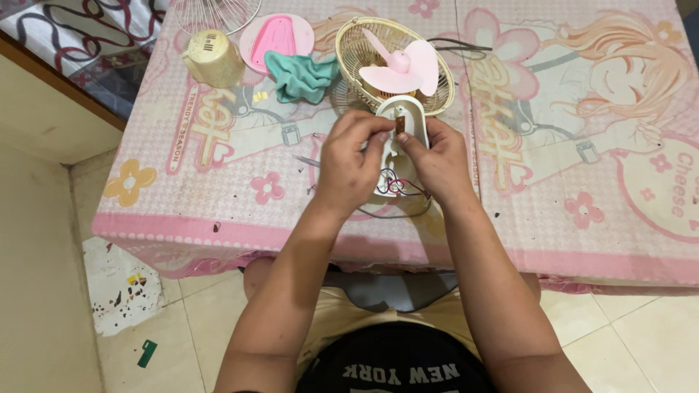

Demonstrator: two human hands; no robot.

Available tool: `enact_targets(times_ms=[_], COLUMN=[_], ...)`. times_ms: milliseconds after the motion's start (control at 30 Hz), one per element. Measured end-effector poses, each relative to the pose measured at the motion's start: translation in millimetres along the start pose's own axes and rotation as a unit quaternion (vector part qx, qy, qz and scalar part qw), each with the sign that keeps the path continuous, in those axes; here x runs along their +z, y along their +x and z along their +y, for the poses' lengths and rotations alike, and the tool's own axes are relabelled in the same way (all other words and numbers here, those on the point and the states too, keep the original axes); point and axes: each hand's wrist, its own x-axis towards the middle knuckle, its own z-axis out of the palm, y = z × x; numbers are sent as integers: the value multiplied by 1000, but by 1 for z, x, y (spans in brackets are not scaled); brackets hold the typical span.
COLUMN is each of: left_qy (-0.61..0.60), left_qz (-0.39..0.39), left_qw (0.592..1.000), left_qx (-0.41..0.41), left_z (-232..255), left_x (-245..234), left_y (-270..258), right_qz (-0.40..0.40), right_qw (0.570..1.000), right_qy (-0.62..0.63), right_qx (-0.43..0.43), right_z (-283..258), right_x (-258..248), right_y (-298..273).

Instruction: The person reassembles a small electric fan on a table. They attach the motor to the fan cage, secure it with a screwdriver, and then fit the base and control housing, aligning internal wires and tightening screws.

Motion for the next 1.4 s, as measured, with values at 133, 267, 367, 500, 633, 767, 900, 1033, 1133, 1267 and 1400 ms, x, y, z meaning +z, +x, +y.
enact_targets(times_ms=[133, 267, 367, 500, 633, 767, 900, 1033, 1133, 1267, 1400], left_qy=[49, 75, 87, 99, 102, 107, 128, 163, 195, 223, 225], left_qz=[13, 24, 21, 27, 30, 38, 48, 47, 44, 37, 26], left_qw=[998, 995, 994, 993, 992, 991, 988, 979, 972, 964, 960], left_qx=[44, 52, 62, 66, 64, 68, 78, 108, 125, 138, 163], left_z=[-2, -7, -8, -11, -12, -11, -11, -13, -16, -20, -21], left_x=[12, 18, 19, 22, 23, 26, 27, 27, 28, 29, 26], left_y=[4, 3, 2, 1, 4, 4, 2, 0, -2, -3, -1], right_qz=[1, 6, 3, 6, 1, 5, 1, -2, 0, -2, 5], right_qw=[1000, 1000, 1000, 1000, 1000, 1000, 999, 999, 999, 998, 999], right_qy=[10, 0, 0, -13, -8, -19, -40, -32, -34, -43, -26], right_qx=[-11, -10, -15, -8, -8, -13, -21, -19, -23, -36, -20], right_z=[-1, 0, 0, 2, 3, 7, 10, 10, 10, 10, 9], right_x=[0, -1, 0, 0, -2, -2, -2, -2, -1, -1, 1], right_y=[-1, -1, 0, 1, 2, 2, 4, 4, 4, 4, 4])
